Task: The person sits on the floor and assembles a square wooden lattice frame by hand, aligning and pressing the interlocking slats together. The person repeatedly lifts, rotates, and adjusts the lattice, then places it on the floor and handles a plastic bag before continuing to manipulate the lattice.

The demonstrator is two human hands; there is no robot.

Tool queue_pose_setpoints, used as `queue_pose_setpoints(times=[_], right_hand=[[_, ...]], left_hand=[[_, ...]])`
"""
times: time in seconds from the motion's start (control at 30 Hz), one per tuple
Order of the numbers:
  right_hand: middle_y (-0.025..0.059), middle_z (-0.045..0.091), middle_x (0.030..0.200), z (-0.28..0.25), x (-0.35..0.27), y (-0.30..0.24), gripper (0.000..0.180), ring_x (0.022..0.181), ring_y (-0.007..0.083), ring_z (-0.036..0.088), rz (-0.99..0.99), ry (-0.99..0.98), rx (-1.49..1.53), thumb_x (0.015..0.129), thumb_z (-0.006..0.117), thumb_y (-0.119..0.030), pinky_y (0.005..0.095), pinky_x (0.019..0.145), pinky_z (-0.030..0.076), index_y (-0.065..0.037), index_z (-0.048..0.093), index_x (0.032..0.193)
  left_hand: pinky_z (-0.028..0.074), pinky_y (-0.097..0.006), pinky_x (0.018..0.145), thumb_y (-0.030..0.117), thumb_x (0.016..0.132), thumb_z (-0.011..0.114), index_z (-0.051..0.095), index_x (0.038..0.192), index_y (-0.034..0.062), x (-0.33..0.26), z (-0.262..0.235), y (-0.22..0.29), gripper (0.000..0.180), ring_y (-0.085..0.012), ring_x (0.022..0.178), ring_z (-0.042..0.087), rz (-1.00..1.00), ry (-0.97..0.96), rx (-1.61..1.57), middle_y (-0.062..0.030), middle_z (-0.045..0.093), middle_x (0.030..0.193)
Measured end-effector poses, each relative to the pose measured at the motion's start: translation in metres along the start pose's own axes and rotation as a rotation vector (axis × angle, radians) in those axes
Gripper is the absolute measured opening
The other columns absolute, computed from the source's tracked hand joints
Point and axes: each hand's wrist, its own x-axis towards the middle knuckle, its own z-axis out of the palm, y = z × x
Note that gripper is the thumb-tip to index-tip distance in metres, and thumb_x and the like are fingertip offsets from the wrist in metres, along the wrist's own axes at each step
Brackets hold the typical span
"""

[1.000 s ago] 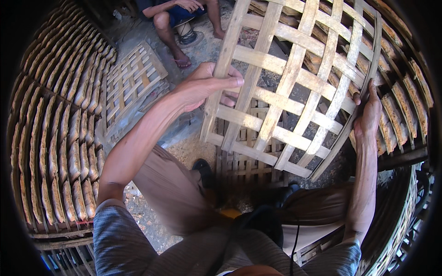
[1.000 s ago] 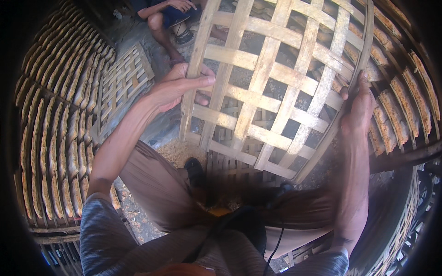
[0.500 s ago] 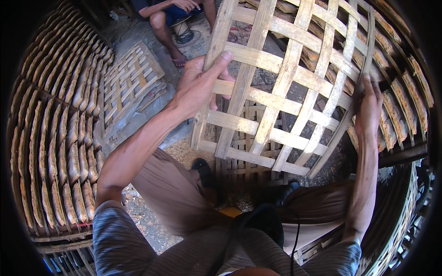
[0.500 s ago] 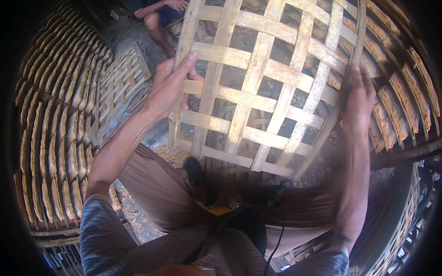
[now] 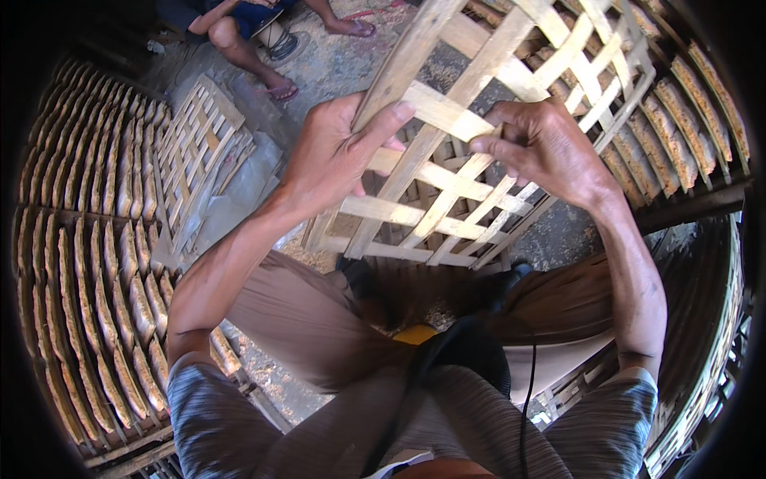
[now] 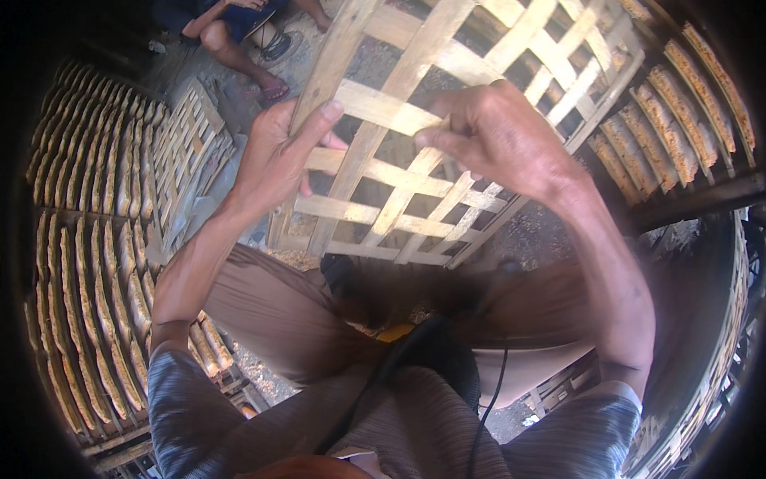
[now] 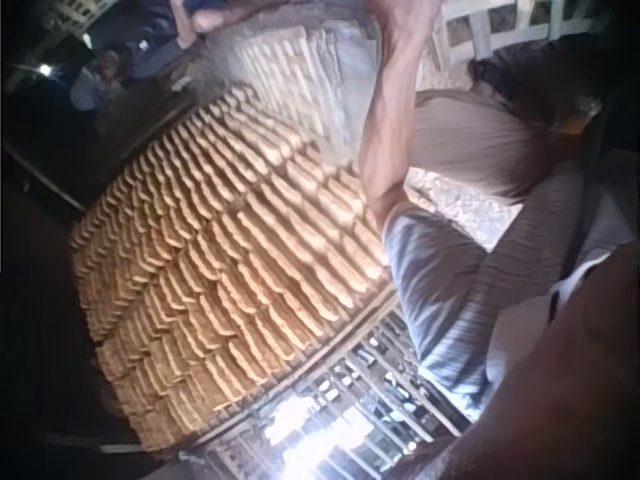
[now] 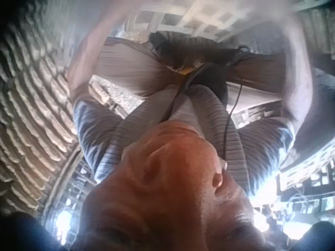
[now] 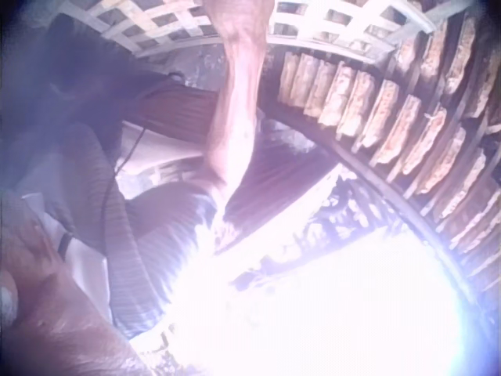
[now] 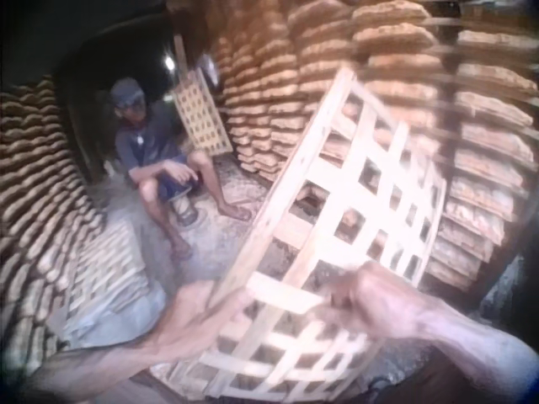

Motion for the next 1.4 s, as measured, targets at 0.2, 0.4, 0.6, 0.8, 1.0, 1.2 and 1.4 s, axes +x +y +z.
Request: queue_pose_setpoints(times=[0.2, 0.4, 0.6, 0.8, 1.0, 1.2, 1.4], right_hand=[[0.0087, 0.063, 0.058, 0.017, 0.0, 0.027, 0.026, 0.048, 0.0143, 0.063, -0.21, 0.184, -0.074, 0.102, 0.065, -0.024, 0.0337, 0.044, 0.052, -0.001, 0.078, 0.102], [0.0006, 0.065, 0.071, -0.028, 0.001, 0.049, 0.037, 0.051, 0.0047, 0.05, -0.215, 0.825, -0.251, 0.105, 0.06, -0.039, 0.022, 0.045, 0.039, -0.012, 0.071, 0.128], [0.0183, 0.069, 0.1, -0.072, -0.001, 0.08, 0.074, 0.08, 0.0169, 0.064, 0.058, 1.003, -0.359, 0.099, 0.062, -0.059, 0.0353, 0.073, 0.055, -0.001, 0.054, 0.144], [0.009, 0.068, 0.086, -0.047, 0.002, 0.034, 0.058, 0.063, 0.0143, 0.067, 0.275, 0.67, 0.519, 0.108, 0.046, -0.051, 0.0236, 0.047, 0.054, 0.003, 0.064, 0.121], [0.008, 0.067, 0.08, -0.049, 0.002, 0.036, 0.063, 0.06, 0.0126, 0.064, 0.261, 0.747, 0.536, 0.108, 0.044, -0.055, 0.0257, 0.04, 0.051, 0.004, 0.064, 0.114], [0.0057, 0.063, 0.075, -0.052, 0.001, 0.024, 0.053, 0.051, 0.0102, 0.055, 0.196, 0.81, 0.447, 0.108, 0.048, -0.052, 0.0251, 0.04, 0.048, -0.001, 0.064, 0.108], [0.0007, 0.057, 0.063, -0.051, 0.005, 0.037, 0.046, 0.053, 0.0075, 0.051, 0.079, 0.906, 0.336, 0.109, 0.05, -0.045, 0.0285, 0.047, 0.037, -0.007, 0.062, 0.085]], left_hand=[[0.047, -0.023, 0.039, 0.052, 0.105, 0.053, 0.061, 0.087, 0.0058, 0.01, -0.009, -0.012, 0.05, -0.0129, 0.063, 0.071, 0.06, -0.036, 0.045, -0.0154, 0.074, 0.087], [0.046, -0.023, 0.037, 0.058, 0.106, 0.045, 0.057, 0.089, 0.0104, 0.021, -0.037, -0.016, 0.052, -0.0129, 0.059, 0.068, -0.013, 0.097, -0.033, -0.0101, 0.072, 0.08], [0.049, -0.026, 0.036, 0.057, 0.106, 0.046, 0.055, 0.093, 0.0117, 0.028, -0.063, -0.029, 0.048, -0.0164, 0.059, 0.071, -0.075, 0.321, -0.32, -0.0095, 0.074, 0.08], [0.049, -0.02, 0.037, 0.06, 0.107, 0.036, 0.056, 0.115, 0.0059, 0.026, -0.055, -0.027, 0.058, -0.0115, 0.064, 0.068, 0.014, 0.345, -0.323, -0.0074, 0.067, 0.087], [0.065, -0.034, 0.066, 0.039, 0.107, 0.054, 0.052, 0.134, -0.0022, 0.032, -0.085, -0.032, 0.049, -0.0228, 0.096, 0.073, 0.022, -0.018, -0.488, -0.0162, 0.067, 0.108], [0.062, -0.042, 0.087, 0.022, 0.099, 0.071, 0.055, 0.135, -0.0006, 0.03, -0.102, -0.04, 0.046, -0.0221, 0.114, 0.068, -0.023, -0.14, -0.342, -0.0137, 0.071, 0.118], [0.059, -0.039, 0.089, 0.025, 0.099, 0.071, 0.056, 0.134, 0.0014, 0.027, -0.097, -0.037, 0.044, -0.019, 0.113, 0.066, -0.01, -0.181, -0.372, -0.0116, 0.072, 0.119]])
